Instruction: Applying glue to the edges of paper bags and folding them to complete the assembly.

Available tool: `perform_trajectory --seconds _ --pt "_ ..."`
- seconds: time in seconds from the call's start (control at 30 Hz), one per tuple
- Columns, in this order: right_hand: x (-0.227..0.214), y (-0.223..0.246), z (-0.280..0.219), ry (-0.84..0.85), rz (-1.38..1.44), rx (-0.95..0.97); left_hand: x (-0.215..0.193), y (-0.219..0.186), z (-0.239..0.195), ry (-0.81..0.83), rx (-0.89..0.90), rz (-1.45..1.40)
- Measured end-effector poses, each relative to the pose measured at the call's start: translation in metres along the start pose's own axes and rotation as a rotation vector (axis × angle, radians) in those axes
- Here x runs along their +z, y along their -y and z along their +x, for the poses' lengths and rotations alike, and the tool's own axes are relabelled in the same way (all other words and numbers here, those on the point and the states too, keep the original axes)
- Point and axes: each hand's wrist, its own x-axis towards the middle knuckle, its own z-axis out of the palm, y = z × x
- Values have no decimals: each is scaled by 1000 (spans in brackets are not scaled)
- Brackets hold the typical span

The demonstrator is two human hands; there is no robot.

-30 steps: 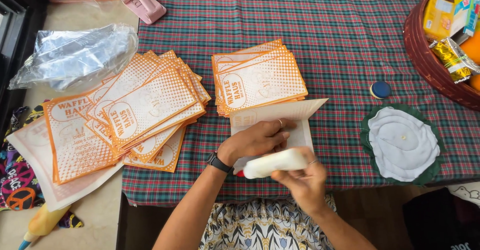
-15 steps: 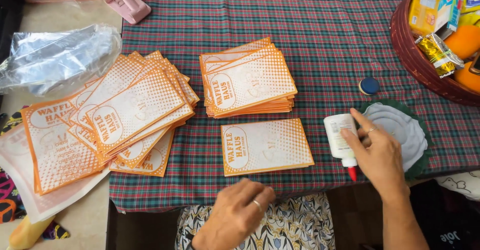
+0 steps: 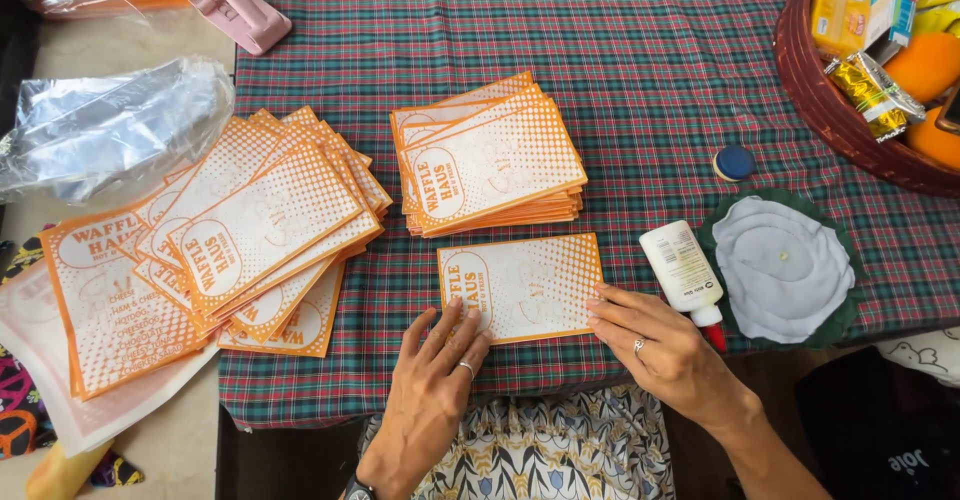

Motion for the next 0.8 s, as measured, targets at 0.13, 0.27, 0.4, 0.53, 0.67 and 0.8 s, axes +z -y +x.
perform_trajectory --seconds 0.13,0.27,0.4,0.53,0.67,0.8 --pt "-2 1 1 27 -19 0 -2 -1 2 -7 -7 18" --pt "-4 0 3 53 -21 17 -2 -2 2 -1 -41 23" --pt "-14 -3 20 92 130 102 -6 -3 4 33 -63 23" --pt "-18 -23 26 230 -23 94 -8 -3 9 -2 -58 32" --pt "-18 -40 25 447 -327 128 -15 -15 28 -83 -145 10" --pt "-18 -43 28 458 -470 64 -12 -43 82 -85 -133 -78"
